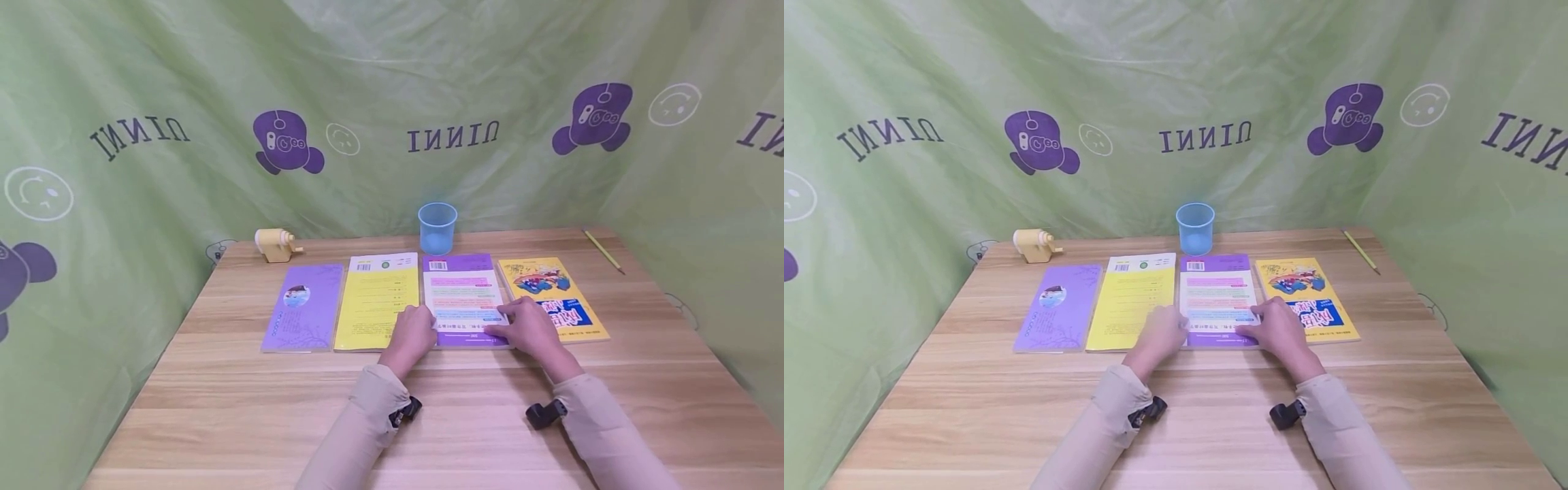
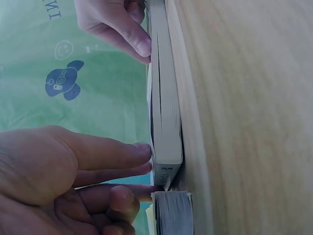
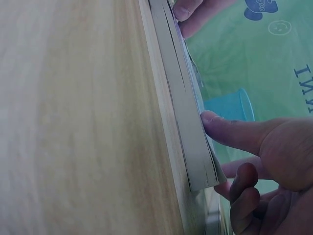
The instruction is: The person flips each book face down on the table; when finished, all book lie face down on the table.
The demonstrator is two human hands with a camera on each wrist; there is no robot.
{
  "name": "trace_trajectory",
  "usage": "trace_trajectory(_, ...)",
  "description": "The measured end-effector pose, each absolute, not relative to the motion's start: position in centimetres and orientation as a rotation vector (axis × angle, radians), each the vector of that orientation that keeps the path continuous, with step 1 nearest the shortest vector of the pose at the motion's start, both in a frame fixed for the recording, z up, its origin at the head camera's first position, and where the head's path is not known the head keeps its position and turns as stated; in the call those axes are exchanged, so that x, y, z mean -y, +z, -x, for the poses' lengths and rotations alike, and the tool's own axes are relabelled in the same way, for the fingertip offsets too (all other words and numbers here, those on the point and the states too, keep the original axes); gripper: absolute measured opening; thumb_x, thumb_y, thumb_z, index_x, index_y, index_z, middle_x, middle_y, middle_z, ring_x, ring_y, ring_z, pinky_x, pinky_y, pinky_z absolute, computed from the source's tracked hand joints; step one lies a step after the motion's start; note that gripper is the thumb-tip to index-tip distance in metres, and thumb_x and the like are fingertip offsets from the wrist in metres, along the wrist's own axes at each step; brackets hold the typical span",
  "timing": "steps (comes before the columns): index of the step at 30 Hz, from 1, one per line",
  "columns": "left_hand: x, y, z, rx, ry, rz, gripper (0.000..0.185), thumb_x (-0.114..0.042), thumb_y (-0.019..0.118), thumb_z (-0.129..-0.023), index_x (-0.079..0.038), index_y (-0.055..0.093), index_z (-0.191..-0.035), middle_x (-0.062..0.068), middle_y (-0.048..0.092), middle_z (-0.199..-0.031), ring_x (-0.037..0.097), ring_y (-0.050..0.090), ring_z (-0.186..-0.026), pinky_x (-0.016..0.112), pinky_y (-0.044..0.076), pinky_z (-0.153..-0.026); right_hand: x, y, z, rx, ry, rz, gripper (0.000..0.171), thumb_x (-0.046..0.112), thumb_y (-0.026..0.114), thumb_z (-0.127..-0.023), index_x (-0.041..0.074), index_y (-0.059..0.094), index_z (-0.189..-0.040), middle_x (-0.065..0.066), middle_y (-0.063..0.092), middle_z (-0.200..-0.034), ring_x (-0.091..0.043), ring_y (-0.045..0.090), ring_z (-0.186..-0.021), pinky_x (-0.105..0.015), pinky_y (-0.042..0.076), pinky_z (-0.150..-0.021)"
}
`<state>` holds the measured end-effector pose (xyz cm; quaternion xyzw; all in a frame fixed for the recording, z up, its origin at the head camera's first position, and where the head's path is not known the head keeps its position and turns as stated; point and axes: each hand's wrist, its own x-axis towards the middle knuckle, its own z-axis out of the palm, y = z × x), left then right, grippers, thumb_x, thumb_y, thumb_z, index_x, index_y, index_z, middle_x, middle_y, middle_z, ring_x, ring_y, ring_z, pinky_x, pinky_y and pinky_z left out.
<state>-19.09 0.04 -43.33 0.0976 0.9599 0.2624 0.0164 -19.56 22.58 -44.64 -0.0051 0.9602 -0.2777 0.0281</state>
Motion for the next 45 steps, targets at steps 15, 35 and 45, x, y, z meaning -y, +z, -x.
trace_trajectory(15,-0.6,-42.5,18.8,-3.010,0.883,-0.411,0.051,-0.023,0.078,-0.088,-0.008,0.064,-0.135,0.011,0.069,-0.130,0.025,0.071,-0.103,0.036,0.057,-0.087,-23.0,-44.6,19.7,-3.011,-0.863,0.083,0.064,0.038,0.083,-0.082,0.000,0.065,-0.130,-0.009,0.062,-0.082,-0.020,0.050,-0.074,-0.030,0.037,-0.065)
trace_trajectory(35,-8.1,-42.7,19.3,-2.872,0.495,-0.860,0.062,-0.046,0.072,-0.091,-0.021,0.055,-0.145,-0.002,0.068,-0.131,0.012,0.065,-0.113,0.026,0.053,-0.095,-30.8,-43.9,20.7,-3.097,-0.905,-0.073,0.074,0.041,0.071,-0.092,-0.006,0.047,-0.145,-0.039,0.054,-0.133,-0.031,0.058,-0.073,-0.035,0.044,-0.058)
trace_trajectory(45,-11.7,-43.1,19.4,-2.855,0.330,-0.916,0.055,-0.046,0.074,-0.089,-0.023,0.062,-0.138,-0.008,0.071,-0.121,0.002,0.059,-0.085,0.017,0.050,-0.075,-35.4,-44.8,20.2,-3.039,-0.791,-0.231,0.088,0.047,0.068,-0.093,-0.015,0.034,-0.146,-0.043,0.043,-0.140,-0.060,0.044,-0.125,-0.068,0.040,-0.099)
